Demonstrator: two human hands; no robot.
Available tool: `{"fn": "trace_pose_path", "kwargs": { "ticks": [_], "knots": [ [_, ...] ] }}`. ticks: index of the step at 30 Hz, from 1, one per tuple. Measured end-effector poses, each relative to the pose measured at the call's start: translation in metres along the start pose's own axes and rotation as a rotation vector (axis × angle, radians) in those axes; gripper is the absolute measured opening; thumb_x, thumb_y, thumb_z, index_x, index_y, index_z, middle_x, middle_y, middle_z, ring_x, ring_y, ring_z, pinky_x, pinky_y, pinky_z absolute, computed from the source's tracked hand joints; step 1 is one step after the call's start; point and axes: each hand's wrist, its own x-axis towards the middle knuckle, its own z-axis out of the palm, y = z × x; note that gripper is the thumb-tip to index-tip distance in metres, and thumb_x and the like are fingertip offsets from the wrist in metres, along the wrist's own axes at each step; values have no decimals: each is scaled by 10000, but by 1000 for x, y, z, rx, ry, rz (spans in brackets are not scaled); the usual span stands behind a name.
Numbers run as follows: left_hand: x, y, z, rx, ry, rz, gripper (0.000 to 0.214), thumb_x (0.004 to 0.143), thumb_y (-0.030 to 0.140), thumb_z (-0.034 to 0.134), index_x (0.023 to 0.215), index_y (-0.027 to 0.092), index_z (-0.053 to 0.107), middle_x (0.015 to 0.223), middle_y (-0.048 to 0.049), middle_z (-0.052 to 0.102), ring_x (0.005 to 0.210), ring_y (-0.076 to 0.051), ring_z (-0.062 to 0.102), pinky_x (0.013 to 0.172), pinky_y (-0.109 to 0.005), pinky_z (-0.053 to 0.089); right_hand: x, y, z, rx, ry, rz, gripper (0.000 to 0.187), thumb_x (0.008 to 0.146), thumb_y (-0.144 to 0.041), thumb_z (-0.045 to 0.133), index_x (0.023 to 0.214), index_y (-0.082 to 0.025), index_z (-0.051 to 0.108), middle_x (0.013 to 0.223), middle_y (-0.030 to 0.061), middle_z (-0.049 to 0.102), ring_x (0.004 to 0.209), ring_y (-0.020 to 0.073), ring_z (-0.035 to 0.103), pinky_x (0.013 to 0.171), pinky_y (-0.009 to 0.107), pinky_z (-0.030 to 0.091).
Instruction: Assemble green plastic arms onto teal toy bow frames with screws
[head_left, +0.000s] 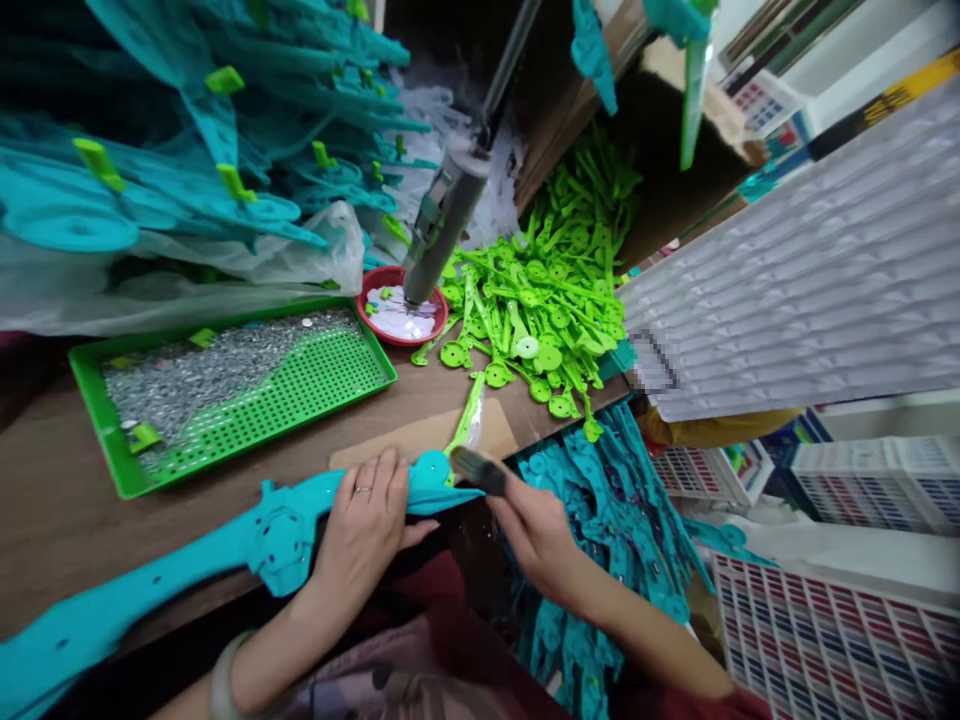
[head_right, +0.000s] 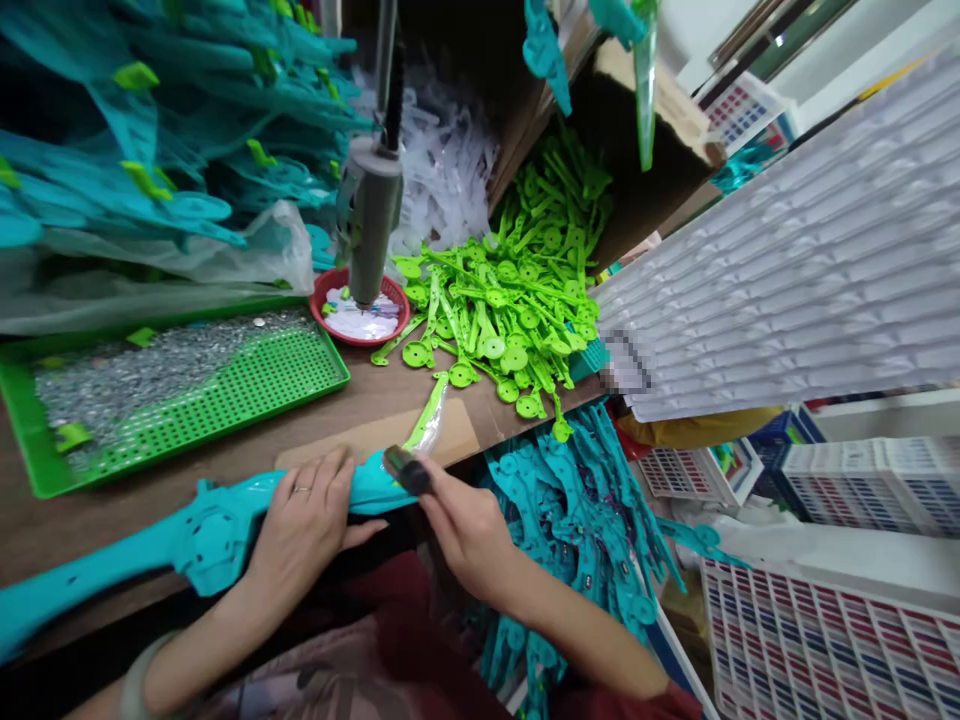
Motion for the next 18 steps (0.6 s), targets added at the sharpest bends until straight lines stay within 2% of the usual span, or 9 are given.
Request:
{"fn": "trace_pose_path", "kwargs": {
  "ticks": [2, 5, 6, 9, 11, 13, 15, 18],
  "knots": [
    [-1, -1, 2, -47, -25, -22, 693, 909, 595, 600, 1241, -13, 615, 1294, -304, 625, 1062, -382, 614, 947, -476, 425, -2, 1, 3, -27, 31, -14, 445, 1041, -264, 381, 1466, -209, 502, 1027, 121, 777, 881, 229, 761, 762, 306, 607],
    [5, 5, 5, -90, -68, -89, 683, 850, 539, 713, 1263, 7, 601, 1324, -305, 608, 1132, -397, 607, 986, -491, 421, 0, 3, 0, -39, -97, -23, 424, 1033, -279, 425, 1443, -219, 514, 1061, 102, 780, 852, 224, 763, 717, 297, 606],
    [8, 10, 4, -96, -94, -104, 678, 830, 523, 743, 1254, 12, 605, 1317, -307, 612, 1140, -401, 607, 987, -496, 424, 3, 2, -4, -27, -102, -8, 392, 1032, -283, 434, 1403, -219, 543, 1037, 88, 782, 836, 215, 760, 707, 288, 603],
    [17, 20, -4, -100, -163, -110, 693, 782, 547, 784, 1237, 51, 619, 1299, -270, 636, 1163, -378, 607, 994, -487, 432, 15, -7, -20, 2, 15, 3, 238, 1027, -303, 454, 1126, -210, 649, 856, 59, 756, 738, 195, 727, 662, 271, 584],
    [15, 15, -16, -74, -151, -115, 757, 784, 625, 747, 1307, 102, 589, 1379, -199, 611, 1269, -338, 558, 1089, -468, 382, 28, -17, -28, 3, 39, -85, 206, 1020, -316, 472, 953, -221, 642, 778, 54, 726, 682, 192, 703, 627, 269, 571],
    [-1, 0, -32, -50, -91, -136, 752, 837, 613, 695, 1382, 121, 534, 1463, -162, 556, 1376, -318, 474, 1179, -480, 286, 48, -30, -28, 1, -50, -240, 189, 1012, -317, 495, 933, -231, 643, 790, 56, 735, 679, 197, 709, 627, 269, 572],
    [-28, -17, -48, 3, -43, -233, 773, 854, 593, 688, 1425, 111, 488, 1526, -176, 488, 1444, -329, 395, 1216, -509, 216, 71, -49, -19, -6, -152, -399, 178, 1010, -313, 507, 1045, -230, 660, 885, 71, 769, 724, 208, 738, 647, 272, 585],
    [-69, -33, -53, 85, -65, -370, 927, 781, 602, 765, 1482, 109, 413, 1548, -213, 444, 1455, -366, 377, 1207, -547, 227, 107, -99, 9, 7, -229, -564, 286, 1016, -295, 498, 1263, -217, 619, 1116, 107, 769, 932, 235, 763, 758, 297, 612]
  ]
}}
